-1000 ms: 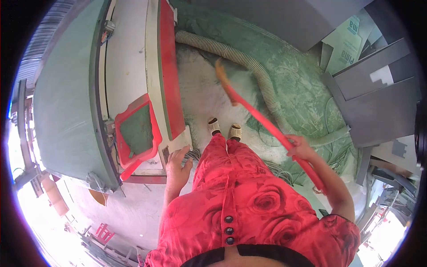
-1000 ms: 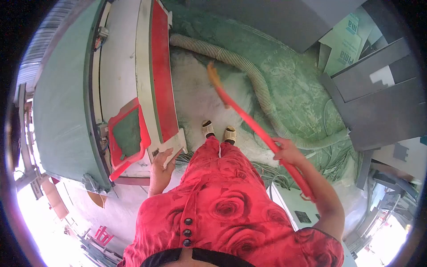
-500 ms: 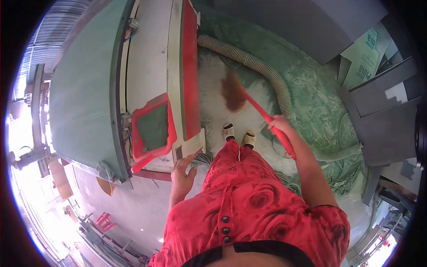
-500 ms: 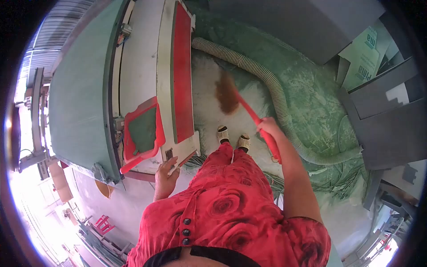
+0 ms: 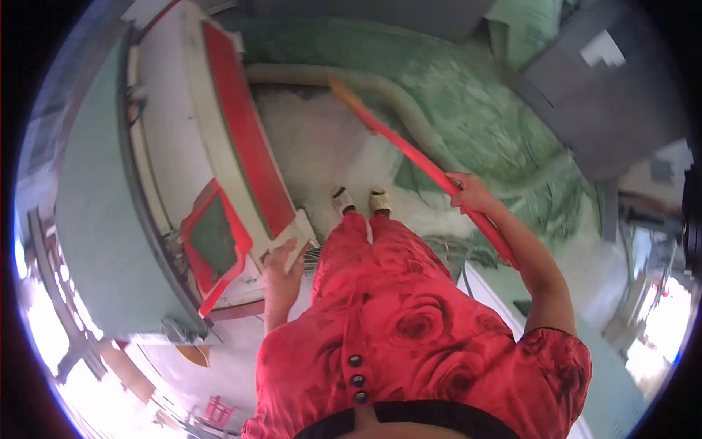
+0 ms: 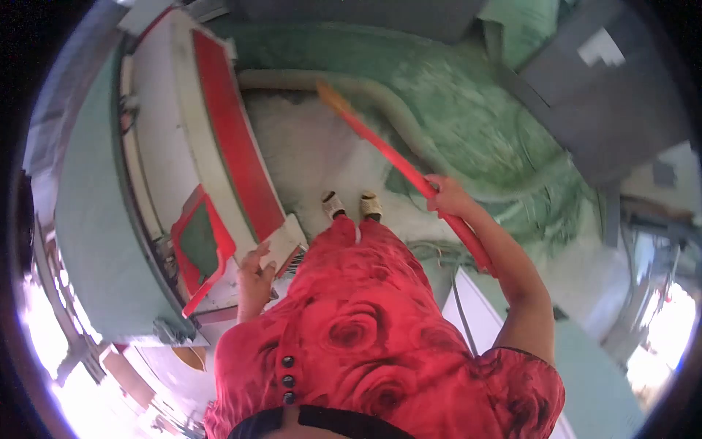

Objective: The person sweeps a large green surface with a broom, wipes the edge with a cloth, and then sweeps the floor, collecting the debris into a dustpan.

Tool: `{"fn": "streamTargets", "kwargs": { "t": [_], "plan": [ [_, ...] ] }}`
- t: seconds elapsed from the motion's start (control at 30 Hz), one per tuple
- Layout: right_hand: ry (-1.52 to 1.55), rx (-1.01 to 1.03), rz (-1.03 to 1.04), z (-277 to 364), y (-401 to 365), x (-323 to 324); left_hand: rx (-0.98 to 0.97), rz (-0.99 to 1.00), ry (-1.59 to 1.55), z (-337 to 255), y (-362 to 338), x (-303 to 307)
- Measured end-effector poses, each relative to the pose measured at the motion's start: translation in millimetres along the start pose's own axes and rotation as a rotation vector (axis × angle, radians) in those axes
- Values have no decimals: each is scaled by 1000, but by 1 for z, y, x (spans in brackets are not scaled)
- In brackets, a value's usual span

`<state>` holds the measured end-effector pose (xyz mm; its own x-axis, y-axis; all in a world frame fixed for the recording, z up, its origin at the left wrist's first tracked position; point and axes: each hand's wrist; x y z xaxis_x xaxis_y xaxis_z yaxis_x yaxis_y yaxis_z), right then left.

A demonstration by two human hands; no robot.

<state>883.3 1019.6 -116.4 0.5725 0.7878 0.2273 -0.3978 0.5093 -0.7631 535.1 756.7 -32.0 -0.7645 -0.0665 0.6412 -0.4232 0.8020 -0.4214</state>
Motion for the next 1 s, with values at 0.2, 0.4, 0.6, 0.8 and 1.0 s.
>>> {"fn": "streamTargets", "kwargs": {
  "t": [0.2, 0.4, 0.6, 0.8, 1.0],
  "plan": [
    [187, -176, -122, -14, -134, -21, -184, 145, 8, -25, 32, -12],
    [567, -298, -545, -80, -219, -84, -391, 332, 122, -31, 64, -28],
    [819, -410, -830, -120, -211, -107, -423, 408, 126, -47, 78, -27],
    [1068, -482, -871, -167, -184, -108, -409, 388, 81, -32, 78, -15],
    [624, -555, -720, -230, -99, -83, -337, 429, 114, -23, 72, -13]
  ]
}}
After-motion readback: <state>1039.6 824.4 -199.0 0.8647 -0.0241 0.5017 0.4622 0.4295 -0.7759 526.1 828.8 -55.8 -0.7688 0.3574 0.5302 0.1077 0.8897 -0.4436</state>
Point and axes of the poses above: each hand's wrist, its own y-axis towards the middle knuckle, its own x-axis out of the back of the hand, z = x × y, and after that the axes turned 2 degrees about z, right-handed
